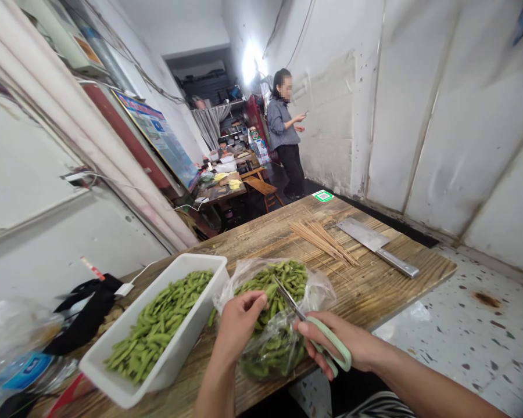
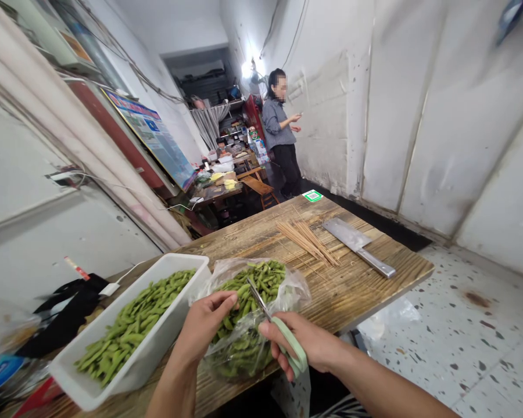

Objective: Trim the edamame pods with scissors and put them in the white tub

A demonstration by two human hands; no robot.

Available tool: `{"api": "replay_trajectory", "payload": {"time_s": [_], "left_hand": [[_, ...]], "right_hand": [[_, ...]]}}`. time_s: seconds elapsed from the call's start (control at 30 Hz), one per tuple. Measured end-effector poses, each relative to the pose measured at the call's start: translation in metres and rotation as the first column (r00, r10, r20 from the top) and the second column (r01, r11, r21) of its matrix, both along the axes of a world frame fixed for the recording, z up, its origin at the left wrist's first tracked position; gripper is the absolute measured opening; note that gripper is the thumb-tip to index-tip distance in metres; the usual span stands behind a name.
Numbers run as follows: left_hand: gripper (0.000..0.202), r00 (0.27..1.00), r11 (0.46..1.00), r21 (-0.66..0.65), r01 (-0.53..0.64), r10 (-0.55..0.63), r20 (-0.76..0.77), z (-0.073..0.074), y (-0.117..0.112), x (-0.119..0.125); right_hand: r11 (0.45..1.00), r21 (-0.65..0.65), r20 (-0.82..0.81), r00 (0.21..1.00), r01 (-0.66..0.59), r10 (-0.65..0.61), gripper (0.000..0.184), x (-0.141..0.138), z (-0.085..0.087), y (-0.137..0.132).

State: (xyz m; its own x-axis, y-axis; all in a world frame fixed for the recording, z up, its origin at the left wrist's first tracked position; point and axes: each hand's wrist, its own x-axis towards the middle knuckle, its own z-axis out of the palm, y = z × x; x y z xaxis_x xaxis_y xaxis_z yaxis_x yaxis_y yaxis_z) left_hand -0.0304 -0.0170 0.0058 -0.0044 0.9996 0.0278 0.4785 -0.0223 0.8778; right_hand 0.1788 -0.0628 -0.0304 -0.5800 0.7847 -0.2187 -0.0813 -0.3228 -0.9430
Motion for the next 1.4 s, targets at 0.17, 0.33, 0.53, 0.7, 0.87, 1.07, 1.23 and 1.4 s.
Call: {"api": "replay_trajectory", "payload": {"time_s": [0.17, 0.33, 0.53, 0.7, 0.87, 1.07, 1.23, 1.4], "left_hand": [[0.036, 0.999, 0.999, -0.045, 0.007, -0.005, 0.039, 0.004, -0.008, 0.002], [0.039, 0.996, 0.993, -0.117, 0.001, 0.009, 0.088, 0.005, -0.011, 0.002], [0.035, 0.989, 0.989, -0.148, 0.03, -0.008, 0.149, 0.002, -0.009, 0.0], [0.039, 0.911, 0.974, -0.226, 0.012, 0.083, 0.404, 0.003, -0.009, 0.001], [0.042, 0.815, 0.969, -0.241, -0.06, 0.187, 0.548, 0.002, -0.009, 0.007], [0.041, 0.762, 0.973, -0.218, -0.079, 0.2, 0.616, -0.004, -0.012, 0.013], [0.042, 0.726, 0.967, -0.217, -0.133, 0.244, 0.643, -0.007, -0.015, 0.023], [0.036, 0.817, 0.953, -0.098, -0.285, 0.296, 0.494, -0.008, -0.01, 0.003]], "right_hand": [[1.0, 0.006, -0.007, 1.0, -0.009, 0.009, 0.05, -0.001, 0.002, 0.001], [1.0, 0.001, 0.042, 0.999, -0.026, 0.026, 0.044, -0.003, 0.009, 0.001], [1.0, -0.023, 0.076, 0.997, 0.004, -0.002, 0.041, -0.003, 0.004, 0.004], [1.0, -0.013, -0.012, 1.0, -0.022, 0.022, 0.048, 0.001, -0.004, 0.0], [0.997, 0.026, -0.001, 0.998, -0.069, 0.069, 0.055, 0.003, 0.001, -0.006], [0.997, 0.037, -0.011, 0.998, -0.063, 0.063, 0.051, 0.001, 0.003, -0.006], [0.999, 0.009, 0.004, 0.999, -0.035, 0.035, 0.046, 0.0, 0.001, -0.004], [0.999, -0.051, -0.022, 1.0, -0.008, 0.007, 0.043, 0.001, -0.003, 0.001]]}}
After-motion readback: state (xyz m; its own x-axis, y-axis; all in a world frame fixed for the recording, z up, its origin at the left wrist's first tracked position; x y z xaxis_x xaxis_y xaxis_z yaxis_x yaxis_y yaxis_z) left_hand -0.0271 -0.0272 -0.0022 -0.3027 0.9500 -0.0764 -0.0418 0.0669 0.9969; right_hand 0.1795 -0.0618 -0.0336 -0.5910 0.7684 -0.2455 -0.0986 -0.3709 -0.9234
